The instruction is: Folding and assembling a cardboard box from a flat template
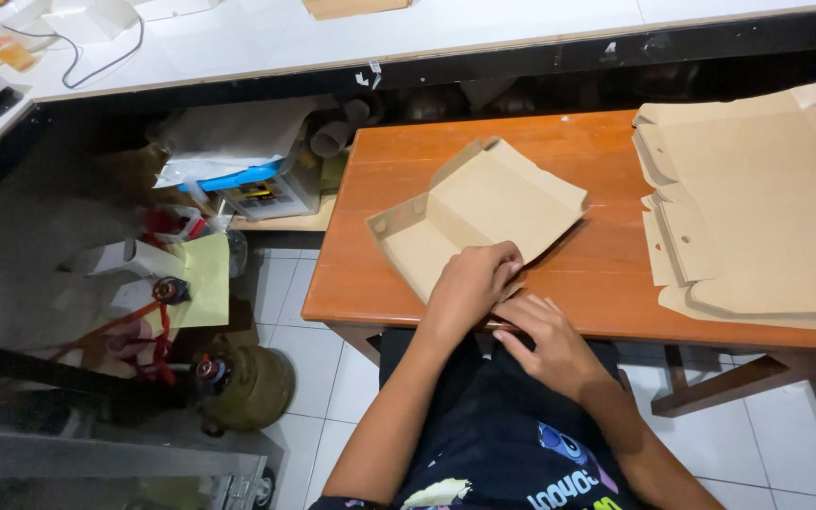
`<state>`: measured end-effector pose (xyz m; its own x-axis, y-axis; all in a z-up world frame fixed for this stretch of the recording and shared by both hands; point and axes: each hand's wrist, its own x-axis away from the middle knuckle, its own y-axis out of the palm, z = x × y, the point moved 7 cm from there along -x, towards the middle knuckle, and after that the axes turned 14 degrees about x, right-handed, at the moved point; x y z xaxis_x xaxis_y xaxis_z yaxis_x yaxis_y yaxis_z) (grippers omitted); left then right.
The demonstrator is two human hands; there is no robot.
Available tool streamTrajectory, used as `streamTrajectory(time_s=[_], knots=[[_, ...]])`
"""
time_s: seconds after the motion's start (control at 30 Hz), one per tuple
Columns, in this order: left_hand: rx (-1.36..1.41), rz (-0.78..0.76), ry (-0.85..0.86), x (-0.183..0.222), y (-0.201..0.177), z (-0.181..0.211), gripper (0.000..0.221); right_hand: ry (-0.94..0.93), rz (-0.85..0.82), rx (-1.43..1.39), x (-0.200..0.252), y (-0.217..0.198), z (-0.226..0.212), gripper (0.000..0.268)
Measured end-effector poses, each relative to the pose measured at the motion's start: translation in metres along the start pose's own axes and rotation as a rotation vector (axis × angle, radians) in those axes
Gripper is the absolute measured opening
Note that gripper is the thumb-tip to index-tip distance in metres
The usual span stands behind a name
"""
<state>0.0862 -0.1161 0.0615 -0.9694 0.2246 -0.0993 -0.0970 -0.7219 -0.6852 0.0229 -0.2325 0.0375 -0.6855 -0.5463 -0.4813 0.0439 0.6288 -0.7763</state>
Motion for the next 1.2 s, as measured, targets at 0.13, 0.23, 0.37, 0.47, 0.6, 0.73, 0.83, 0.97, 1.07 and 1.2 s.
streamTrajectory(time_s=[0.13, 0.23, 0.37, 0.47, 0.6, 0.73, 0.83, 0.97, 1.07, 1.2], knots=[[0.043, 0.045, -0.029, 0.012, -0.017, -0.004, 0.015, 0.031, 0.100, 0.061, -0.005, -0.008, 0.003, 0.027], [0.129, 0.065, -0.079, 0.023, -0.029, 0.001, 0.015, 0.007, 0.226, 0.155, -0.007, -0.013, 0.007, 0.018], [0.212, 0.043, -0.085, 0.031, -0.031, 0.008, 0.017, -0.030, 0.370, 0.218, -0.009, -0.012, 0.012, 0.012], [0.265, 0.023, -0.088, 0.035, -0.033, 0.010, 0.018, -0.071, 0.453, 0.243, -0.008, -0.013, 0.006, 0.012], [0.313, 0.005, -0.088, 0.037, -0.032, 0.005, 0.018, -0.120, 0.531, 0.335, 0.002, -0.008, 0.010, 0.017], [0.358, 0.011, -0.089, 0.039, -0.032, 0.008, 0.020, -0.124, 0.529, 0.339, 0.009, 0.001, 0.012, 0.018], [0.350, 0.007, -0.079, 0.039, -0.033, 0.010, 0.021, -0.167, 0.541, 0.337, 0.012, 0.005, 0.014, 0.017], [0.427, -0.012, -0.093, 0.039, -0.029, 0.003, 0.019, -0.256, 0.644, 0.307, 0.018, 0.000, 0.007, 0.008], [0.455, -0.032, -0.081, 0.037, -0.026, -0.001, 0.019, -0.274, 0.680, 0.299, 0.020, -0.001, 0.009, 0.007], [0.491, -0.051, -0.066, 0.040, -0.028, 0.003, 0.020, -0.282, 0.738, 0.285, 0.021, -0.003, 0.007, 0.010]])
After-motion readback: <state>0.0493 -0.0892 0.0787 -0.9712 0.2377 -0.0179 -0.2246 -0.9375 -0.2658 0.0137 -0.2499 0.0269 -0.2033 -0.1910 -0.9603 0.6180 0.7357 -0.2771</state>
